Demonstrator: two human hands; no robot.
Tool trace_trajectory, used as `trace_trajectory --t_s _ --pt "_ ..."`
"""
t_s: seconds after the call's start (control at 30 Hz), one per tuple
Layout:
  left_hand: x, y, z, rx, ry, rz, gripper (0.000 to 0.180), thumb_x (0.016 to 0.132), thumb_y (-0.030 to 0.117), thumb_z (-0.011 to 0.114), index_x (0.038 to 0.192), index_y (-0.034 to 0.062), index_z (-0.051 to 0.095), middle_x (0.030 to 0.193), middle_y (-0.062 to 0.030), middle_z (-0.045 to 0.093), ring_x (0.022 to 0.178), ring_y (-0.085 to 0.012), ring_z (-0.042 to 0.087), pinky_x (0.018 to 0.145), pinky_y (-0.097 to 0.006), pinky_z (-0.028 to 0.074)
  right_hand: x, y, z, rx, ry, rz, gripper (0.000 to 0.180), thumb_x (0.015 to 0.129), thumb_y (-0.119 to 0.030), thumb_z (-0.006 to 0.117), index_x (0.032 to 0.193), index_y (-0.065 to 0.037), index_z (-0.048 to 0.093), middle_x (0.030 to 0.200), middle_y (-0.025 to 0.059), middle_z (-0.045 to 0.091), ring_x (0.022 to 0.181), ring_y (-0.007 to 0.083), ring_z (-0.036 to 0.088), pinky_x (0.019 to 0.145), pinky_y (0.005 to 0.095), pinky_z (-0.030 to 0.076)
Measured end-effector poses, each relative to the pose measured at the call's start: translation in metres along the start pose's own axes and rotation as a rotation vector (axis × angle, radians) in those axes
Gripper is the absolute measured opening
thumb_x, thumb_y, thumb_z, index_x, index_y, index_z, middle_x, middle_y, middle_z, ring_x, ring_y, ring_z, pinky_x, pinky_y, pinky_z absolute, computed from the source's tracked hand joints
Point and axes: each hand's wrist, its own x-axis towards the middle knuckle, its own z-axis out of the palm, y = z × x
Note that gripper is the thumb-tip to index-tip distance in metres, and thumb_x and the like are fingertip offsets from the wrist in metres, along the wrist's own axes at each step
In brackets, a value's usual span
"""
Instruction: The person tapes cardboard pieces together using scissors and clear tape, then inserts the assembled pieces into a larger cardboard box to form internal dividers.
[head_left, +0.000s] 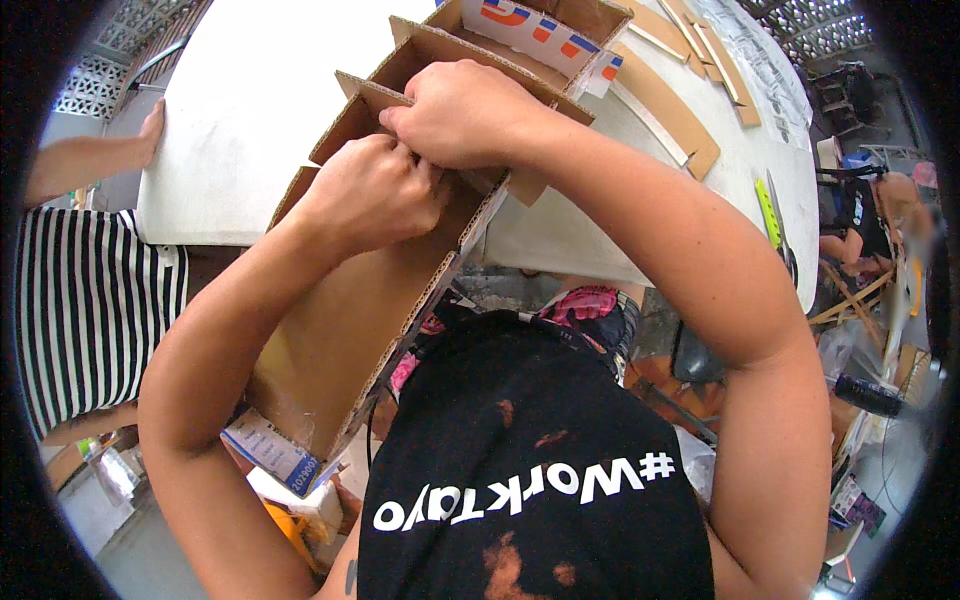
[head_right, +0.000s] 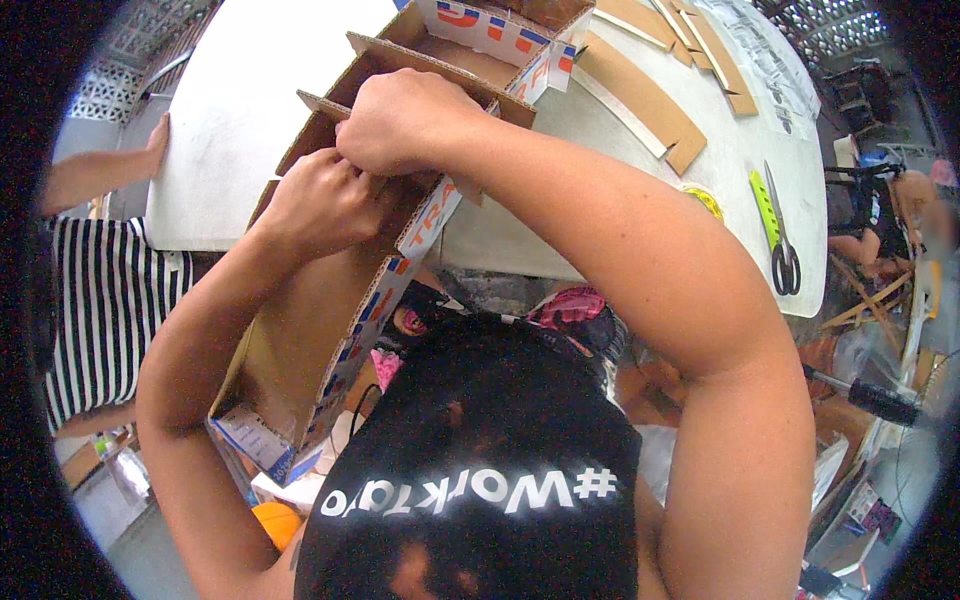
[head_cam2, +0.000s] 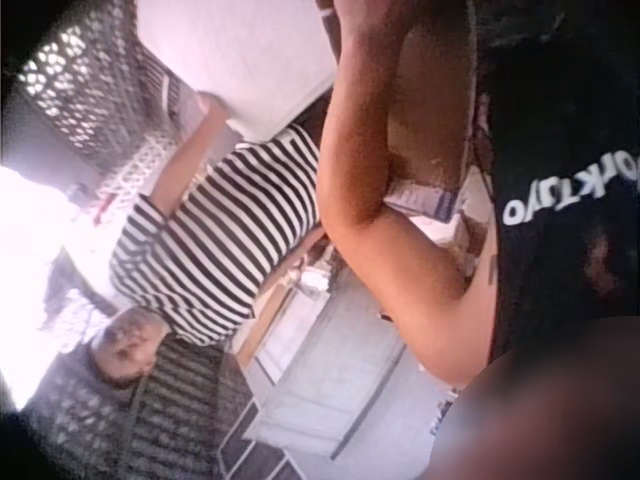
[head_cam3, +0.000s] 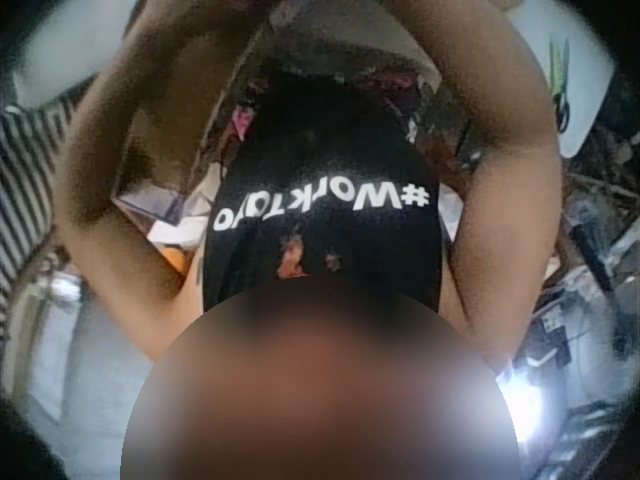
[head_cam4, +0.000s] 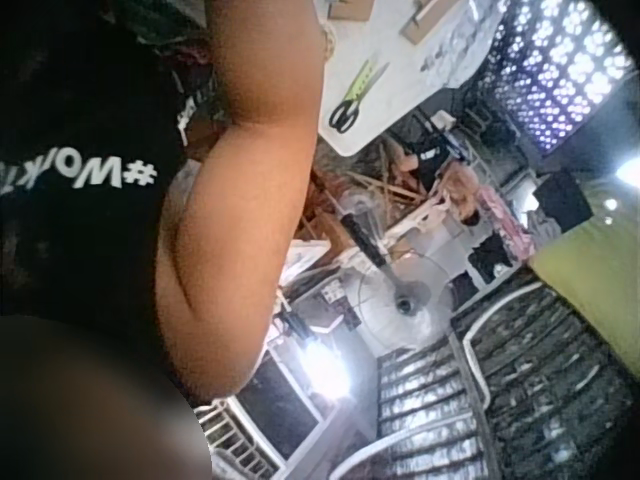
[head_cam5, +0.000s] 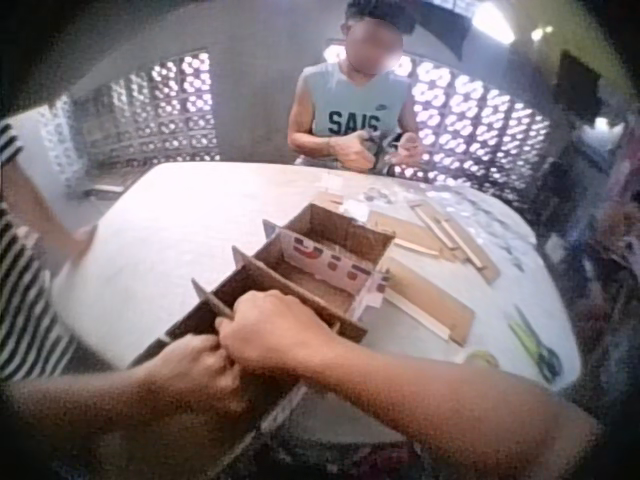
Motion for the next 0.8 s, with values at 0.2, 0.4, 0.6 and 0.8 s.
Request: trace_trajectory --t_s 0.2,0.4,0.6,0.8 --pt "0.002 -0.001 -0.019 -0.084 -0.088 -0.043 0.007 0.081 0.016 0.069 0.083 0.0115 0.074 0.081 -0.0069 0.072 0.073 -0.022 0.071 0.065 -0.036 0.057 -0.005 -0.005 0.003 -0.077 0.046 0.006 0.048 0.102 -0.041 0.058 0.104 0.002 0.079 0.11 0.0287 0.076 0.106 0.0478 0.073 0.102 0.0534 0.055" --pt "-0.011 -0.054 -0.058 -0.29 0.296 -0.585 0.021 0.091 0.015 0.07 0.11 0.0048 0.07 0.097 -0.0178 0.072 0.089 -0.0407 0.07 0.082 -0.05 0.057 -0.005 -0.007 0.0 -0.172 0.029 -0.031 0.046 0.101 -0.036 0.057 0.102 0.003 0.081 0.106 0.0316 0.076 0.104 0.0496 0.074 0.099 0.0548 0.058" --pt "0.01 -0.097 -0.008 -1.131 -0.185 -1.019 0.041 0.112 0.029 0.052 0.126 -0.0078 0.062 0.125 -0.0332 0.068 0.118 -0.0454 0.067 0.103 -0.05 0.052 -0.005 -0.02 -0.002 -0.233 0.056 -0.043 0.044 0.099 -0.034 0.058 0.092 0.005 0.078 0.093 0.0314 0.075 0.093 0.0506 0.074 0.093 0.0567 0.059" --pt "0.016 -0.087 -0.009 -0.924 -0.172 -0.904 0.036 0.113 0.022 0.039 0.118 -0.0056 0.062 0.101 -0.0316 0.073 0.097 -0.0501 0.071 0.092 -0.058 0.054 -0.004 -0.008 0.003 -0.255 0.113 -0.107 0.04 0.096 -0.031 0.061 0.093 0.005 0.077 0.086 0.0334 0.073 0.088 0.0508 0.074 0.089 0.0562 0.06"
